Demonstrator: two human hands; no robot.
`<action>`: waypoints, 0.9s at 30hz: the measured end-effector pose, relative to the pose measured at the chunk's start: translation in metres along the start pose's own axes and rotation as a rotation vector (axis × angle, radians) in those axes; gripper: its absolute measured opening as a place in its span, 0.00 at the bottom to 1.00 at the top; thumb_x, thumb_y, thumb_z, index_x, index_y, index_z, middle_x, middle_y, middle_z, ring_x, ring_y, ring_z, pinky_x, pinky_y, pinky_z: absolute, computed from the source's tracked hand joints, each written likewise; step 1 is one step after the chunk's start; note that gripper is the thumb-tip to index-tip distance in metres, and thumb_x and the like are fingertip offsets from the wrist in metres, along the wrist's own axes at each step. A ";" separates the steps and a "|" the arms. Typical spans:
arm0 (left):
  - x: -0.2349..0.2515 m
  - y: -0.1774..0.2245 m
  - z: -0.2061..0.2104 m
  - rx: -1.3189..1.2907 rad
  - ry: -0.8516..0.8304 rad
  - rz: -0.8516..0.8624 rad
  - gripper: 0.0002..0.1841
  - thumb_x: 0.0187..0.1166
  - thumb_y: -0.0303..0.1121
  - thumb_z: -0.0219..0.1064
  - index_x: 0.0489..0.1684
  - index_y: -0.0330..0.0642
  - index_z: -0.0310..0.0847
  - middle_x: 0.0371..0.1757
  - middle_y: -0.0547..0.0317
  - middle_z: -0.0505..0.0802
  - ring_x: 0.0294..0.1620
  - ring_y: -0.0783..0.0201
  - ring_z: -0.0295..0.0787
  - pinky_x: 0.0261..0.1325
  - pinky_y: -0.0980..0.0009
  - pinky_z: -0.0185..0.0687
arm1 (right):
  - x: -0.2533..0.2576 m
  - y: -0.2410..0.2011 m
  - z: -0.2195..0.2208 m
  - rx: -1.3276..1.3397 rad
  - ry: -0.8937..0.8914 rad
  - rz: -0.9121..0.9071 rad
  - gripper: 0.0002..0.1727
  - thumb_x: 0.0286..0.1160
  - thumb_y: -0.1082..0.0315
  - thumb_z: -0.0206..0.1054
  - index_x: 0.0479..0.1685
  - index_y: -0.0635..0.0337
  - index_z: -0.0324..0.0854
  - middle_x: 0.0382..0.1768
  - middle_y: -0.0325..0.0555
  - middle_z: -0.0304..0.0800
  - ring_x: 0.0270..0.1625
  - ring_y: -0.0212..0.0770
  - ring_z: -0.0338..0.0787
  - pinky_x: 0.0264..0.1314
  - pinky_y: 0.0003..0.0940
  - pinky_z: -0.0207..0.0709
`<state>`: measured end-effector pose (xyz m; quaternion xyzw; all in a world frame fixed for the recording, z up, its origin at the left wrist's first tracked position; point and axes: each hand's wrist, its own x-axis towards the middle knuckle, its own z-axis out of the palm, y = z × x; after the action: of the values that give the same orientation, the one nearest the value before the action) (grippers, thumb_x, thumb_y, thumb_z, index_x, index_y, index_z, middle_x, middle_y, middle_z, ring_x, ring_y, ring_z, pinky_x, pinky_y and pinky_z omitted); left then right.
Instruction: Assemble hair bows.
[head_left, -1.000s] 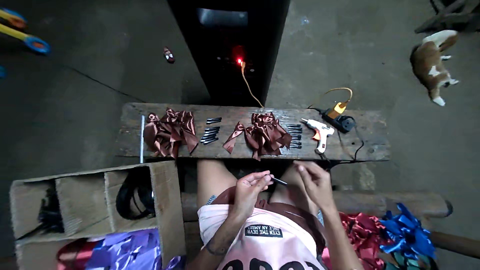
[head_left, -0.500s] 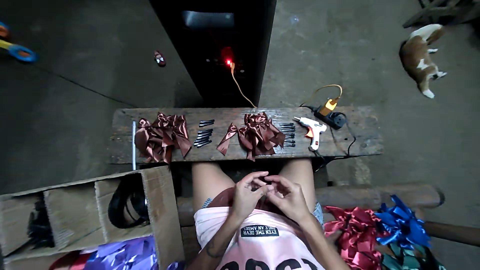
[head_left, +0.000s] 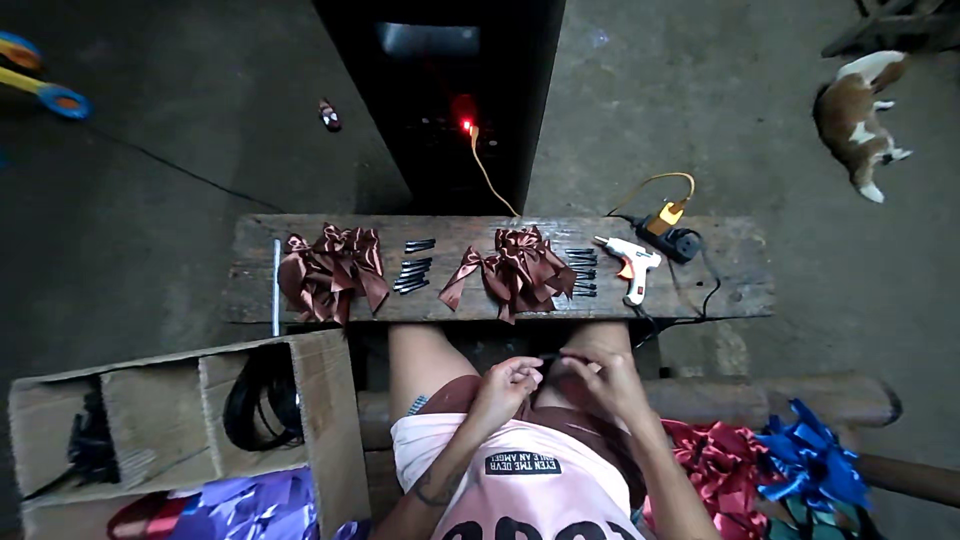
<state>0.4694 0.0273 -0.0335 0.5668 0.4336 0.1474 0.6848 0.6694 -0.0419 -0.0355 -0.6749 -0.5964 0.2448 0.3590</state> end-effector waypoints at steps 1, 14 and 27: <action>0.000 -0.001 -0.002 0.029 0.002 -0.018 0.14 0.84 0.24 0.61 0.62 0.28 0.82 0.47 0.54 0.91 0.41 0.75 0.86 0.50 0.77 0.83 | 0.007 0.010 -0.005 -0.070 0.038 0.042 0.11 0.77 0.70 0.69 0.47 0.67 0.93 0.45 0.55 0.96 0.47 0.49 0.96 0.56 0.48 0.88; -0.004 -0.016 -0.020 0.013 0.157 -0.033 0.06 0.74 0.28 0.75 0.36 0.36 0.85 0.28 0.68 0.86 0.28 0.80 0.79 0.37 0.82 0.77 | 0.054 0.079 0.013 -0.351 0.208 0.099 0.06 0.75 0.73 0.71 0.42 0.67 0.92 0.48 0.67 0.87 0.54 0.66 0.88 0.58 0.62 0.82; 0.000 -0.019 -0.029 0.205 0.093 0.000 0.14 0.89 0.28 0.53 0.49 0.31 0.86 0.41 0.56 0.89 0.41 0.70 0.85 0.51 0.72 0.81 | 0.050 0.081 0.018 -0.387 0.280 0.016 0.12 0.81 0.69 0.67 0.53 0.64 0.91 0.45 0.64 0.88 0.50 0.64 0.90 0.54 0.60 0.84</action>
<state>0.4420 0.0404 -0.0501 0.6264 0.4777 0.1284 0.6024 0.7150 0.0080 -0.1046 -0.7633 -0.5712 0.0327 0.3001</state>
